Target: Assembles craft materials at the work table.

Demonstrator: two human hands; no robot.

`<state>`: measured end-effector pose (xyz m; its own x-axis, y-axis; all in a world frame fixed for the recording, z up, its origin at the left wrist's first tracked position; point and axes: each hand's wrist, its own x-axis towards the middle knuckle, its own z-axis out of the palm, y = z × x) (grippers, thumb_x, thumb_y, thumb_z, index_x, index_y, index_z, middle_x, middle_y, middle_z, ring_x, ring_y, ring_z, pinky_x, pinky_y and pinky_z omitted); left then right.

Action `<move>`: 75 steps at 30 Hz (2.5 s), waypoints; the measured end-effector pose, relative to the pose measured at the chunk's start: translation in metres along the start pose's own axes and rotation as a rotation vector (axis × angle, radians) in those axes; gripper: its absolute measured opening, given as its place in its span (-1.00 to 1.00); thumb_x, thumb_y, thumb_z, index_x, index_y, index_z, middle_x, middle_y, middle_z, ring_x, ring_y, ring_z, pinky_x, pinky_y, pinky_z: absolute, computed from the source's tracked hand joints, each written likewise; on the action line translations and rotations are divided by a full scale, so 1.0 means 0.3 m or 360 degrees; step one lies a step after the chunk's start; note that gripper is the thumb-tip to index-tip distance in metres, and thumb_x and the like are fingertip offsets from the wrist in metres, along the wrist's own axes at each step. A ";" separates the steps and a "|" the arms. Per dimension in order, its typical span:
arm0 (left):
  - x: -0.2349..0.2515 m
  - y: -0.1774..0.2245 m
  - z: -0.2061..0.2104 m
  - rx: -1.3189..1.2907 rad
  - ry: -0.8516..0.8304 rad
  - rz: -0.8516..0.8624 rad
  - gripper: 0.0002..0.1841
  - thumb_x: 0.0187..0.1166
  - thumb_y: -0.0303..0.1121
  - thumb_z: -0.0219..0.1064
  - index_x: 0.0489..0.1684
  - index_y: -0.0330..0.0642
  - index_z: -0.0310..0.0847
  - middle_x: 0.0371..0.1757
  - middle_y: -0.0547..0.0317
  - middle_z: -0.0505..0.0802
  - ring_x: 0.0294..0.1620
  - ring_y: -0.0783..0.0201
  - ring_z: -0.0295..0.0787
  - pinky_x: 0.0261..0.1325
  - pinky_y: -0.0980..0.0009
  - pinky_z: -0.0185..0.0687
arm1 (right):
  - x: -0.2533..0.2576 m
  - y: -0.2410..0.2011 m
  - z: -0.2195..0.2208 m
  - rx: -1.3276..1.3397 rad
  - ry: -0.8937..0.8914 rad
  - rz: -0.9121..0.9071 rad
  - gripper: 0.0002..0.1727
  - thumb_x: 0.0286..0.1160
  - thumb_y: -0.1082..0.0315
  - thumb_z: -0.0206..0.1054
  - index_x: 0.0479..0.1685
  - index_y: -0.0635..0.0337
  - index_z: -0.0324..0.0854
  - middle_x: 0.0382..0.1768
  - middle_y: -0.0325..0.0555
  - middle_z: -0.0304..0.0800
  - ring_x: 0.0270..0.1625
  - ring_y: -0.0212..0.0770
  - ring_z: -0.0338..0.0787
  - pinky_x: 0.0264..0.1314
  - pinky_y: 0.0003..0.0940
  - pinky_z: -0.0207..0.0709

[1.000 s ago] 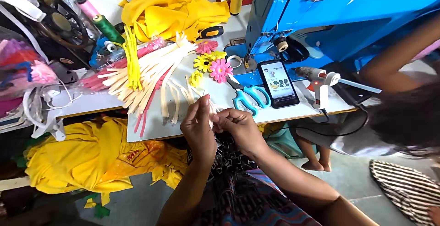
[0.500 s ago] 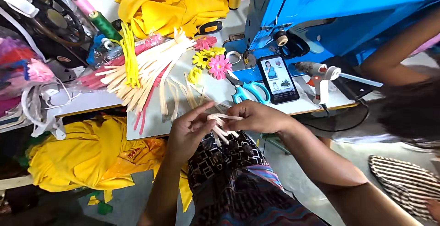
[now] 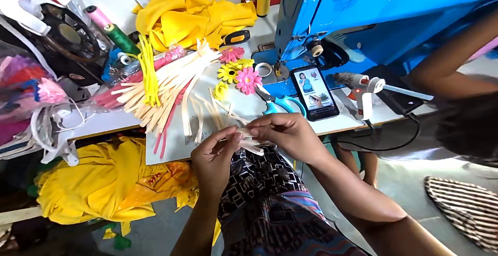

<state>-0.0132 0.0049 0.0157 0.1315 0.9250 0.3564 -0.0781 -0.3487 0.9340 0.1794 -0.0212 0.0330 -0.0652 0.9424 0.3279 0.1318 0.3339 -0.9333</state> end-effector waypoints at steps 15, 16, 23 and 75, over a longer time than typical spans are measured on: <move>-0.010 -0.007 -0.006 -0.0021 0.0052 0.0149 -0.79 0.43 -0.58 0.50 -0.04 -0.17 0.88 -0.20 0.35 0.94 -0.29 0.48 0.87 -0.16 0.50 0.86 | 0.033 0.000 -0.033 0.0577 -0.0158 0.0591 -0.82 0.35 0.65 0.45 -0.17 0.24 0.83 -0.39 -0.26 0.88 -0.44 -0.55 0.74 -0.39 -0.68 0.61; -0.009 -0.007 -0.004 -0.0016 0.0081 0.0124 -0.79 0.42 -0.59 0.49 -0.05 -0.18 0.87 -0.22 0.35 0.94 -0.31 0.48 0.87 -0.18 0.50 0.86 | 0.028 0.003 -0.031 0.0420 -0.0140 0.0448 -0.85 0.35 0.62 0.47 -0.18 0.24 0.83 -0.39 -0.27 0.88 -0.44 -0.56 0.73 -0.38 -0.68 0.61; -0.007 -0.005 0.010 -0.0093 0.0255 0.0007 -0.81 0.42 -0.62 0.47 -0.10 -0.21 0.87 -0.27 0.32 0.94 -0.36 0.46 0.87 -0.23 0.50 0.86 | 0.005 0.021 -0.001 -0.0361 -0.0092 -0.0344 -0.89 0.45 0.50 0.42 -0.18 0.33 0.82 -0.20 -0.16 0.85 -0.17 -0.52 0.78 -0.04 -0.64 0.69; -0.034 0.046 0.089 -0.0647 0.0075 -0.1270 -0.87 0.60 -0.67 0.28 -0.22 -0.29 0.73 -0.32 0.13 0.86 -0.41 0.42 0.82 -0.40 0.57 0.77 | -0.050 0.064 0.015 0.0581 0.0226 0.0586 -0.83 0.43 0.52 0.42 -0.05 0.18 0.79 -0.32 -0.25 0.83 -0.39 -0.48 0.72 -0.29 -0.58 0.64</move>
<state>0.0109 -0.0133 0.0256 0.2564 0.8777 -0.4049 -0.3259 0.4729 0.8186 0.1783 -0.0291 0.0094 0.0584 0.9976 -0.0375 -0.2333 -0.0229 -0.9721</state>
